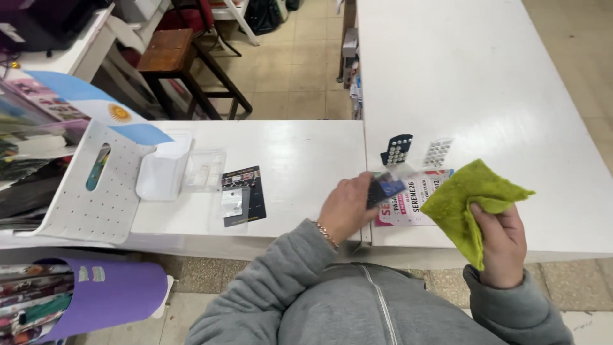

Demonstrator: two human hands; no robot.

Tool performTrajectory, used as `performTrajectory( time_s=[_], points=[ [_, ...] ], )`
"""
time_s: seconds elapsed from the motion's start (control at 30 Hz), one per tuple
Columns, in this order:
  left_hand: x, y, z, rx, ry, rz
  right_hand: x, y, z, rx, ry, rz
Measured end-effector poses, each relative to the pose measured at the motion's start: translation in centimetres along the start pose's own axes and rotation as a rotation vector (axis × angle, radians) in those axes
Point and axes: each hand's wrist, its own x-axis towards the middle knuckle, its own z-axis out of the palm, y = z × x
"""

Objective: Clean various small items like compact mirrors and electronics with a cloth and organize them on the counter.

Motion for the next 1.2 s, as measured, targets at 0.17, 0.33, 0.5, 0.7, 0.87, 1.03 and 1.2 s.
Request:
performTrajectory(
  time_s=[0.17,0.33,0.5,0.7,0.87,1.03,1.2],
  points=[
    [4.6,2.2,6.1,0.062,0.067,0.238,-1.2,0.7,-4.1,0.0,0.048,0.049],
    [4.9,0.9,9.0,0.14,0.258,0.251,-1.5,0.3,-3.9,-0.096,0.005,0.046],
    [0.9,-2.7,3.0,0.201,0.183,0.093,-0.4,1.5,-0.6,-0.004,-0.182,0.13],
    [-8.4,-13.7,-0.5,0.41,0.677,-0.295,-0.2,3.0,7.6,-0.006,-0.466,0.256],
    [-12.2,-17.9,-0.1,0.469,0.489,-0.532,-0.8,4.4,12.8,0.053,-0.62,0.27],
    [-13.7,-17.7,2.0,0.427,0.373,-0.445,-1.7,4.8,15.5,0.06,-0.657,0.269],
    [-15.3,-18.0,2.7,0.486,0.462,-0.096,-2.5,5.1,16.1,0.074,-0.639,0.239]
  ],
)
